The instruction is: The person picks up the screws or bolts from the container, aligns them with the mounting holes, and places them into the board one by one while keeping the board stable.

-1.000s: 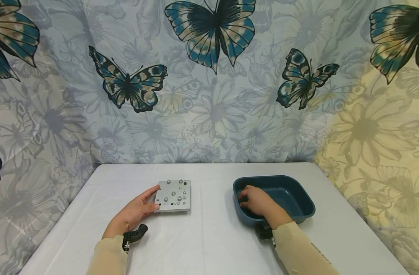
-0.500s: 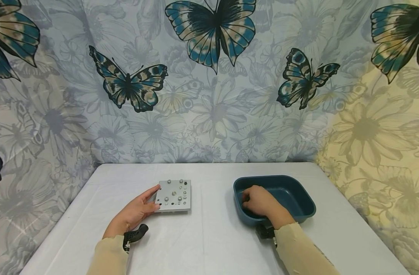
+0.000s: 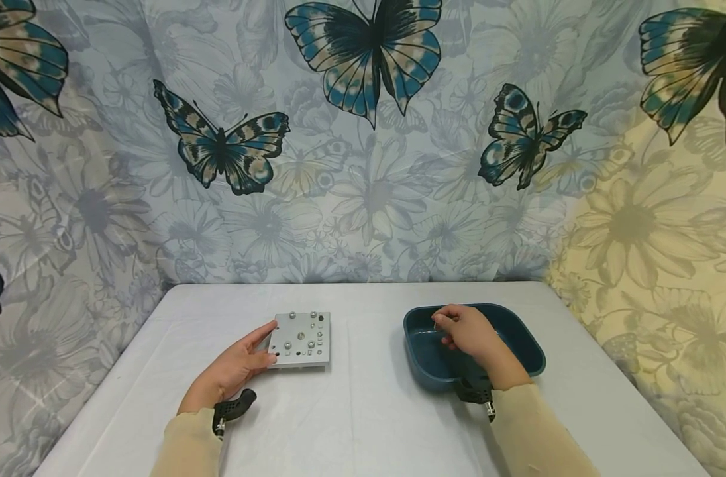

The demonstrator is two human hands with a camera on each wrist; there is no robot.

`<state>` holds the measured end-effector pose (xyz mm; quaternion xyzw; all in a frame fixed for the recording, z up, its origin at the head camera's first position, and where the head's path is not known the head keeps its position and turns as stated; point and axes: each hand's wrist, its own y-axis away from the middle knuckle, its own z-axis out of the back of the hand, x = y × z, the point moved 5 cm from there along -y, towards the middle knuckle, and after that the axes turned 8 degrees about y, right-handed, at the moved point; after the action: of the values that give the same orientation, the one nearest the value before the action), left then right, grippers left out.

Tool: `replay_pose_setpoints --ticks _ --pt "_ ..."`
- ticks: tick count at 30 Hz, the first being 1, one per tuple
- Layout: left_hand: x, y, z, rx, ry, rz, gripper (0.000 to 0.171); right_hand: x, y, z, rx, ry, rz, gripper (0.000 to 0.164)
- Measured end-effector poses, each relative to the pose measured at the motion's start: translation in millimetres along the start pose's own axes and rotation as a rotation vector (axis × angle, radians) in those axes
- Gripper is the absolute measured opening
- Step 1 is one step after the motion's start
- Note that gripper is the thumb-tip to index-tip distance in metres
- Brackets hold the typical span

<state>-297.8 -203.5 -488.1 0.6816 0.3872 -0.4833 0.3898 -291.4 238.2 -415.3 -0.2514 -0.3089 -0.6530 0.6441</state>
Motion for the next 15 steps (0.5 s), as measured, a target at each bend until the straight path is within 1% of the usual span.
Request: replay_pose_setpoints --ticks 3,6,10,12,15 --pt "1.0 -0.2 0.7 0.002 -0.004 0.000 0.091 -4 -1 3 -0.034 -0.168 -0.083 0.031" --pt "1.3 0.0 0.9 0.004 -0.003 -0.003 0.090 -7 -2 5 -0.054 -0.278 -0.130 0.034" --pt "0.2 0.8 0.1 0.005 0.007 -0.003 0.089 -3 -4 5 -0.057 -0.403 -0.146 0.036" --pt "-0.3 0.9 -0.4 0.005 0.008 -0.002 0.089 5 -5 3 -0.059 -0.454 -0.144 0.035" --pt "-1.0 0.7 -0.2 0.002 0.005 -0.006 0.089 22 -5 -2 -0.062 -0.502 -0.140 0.034"
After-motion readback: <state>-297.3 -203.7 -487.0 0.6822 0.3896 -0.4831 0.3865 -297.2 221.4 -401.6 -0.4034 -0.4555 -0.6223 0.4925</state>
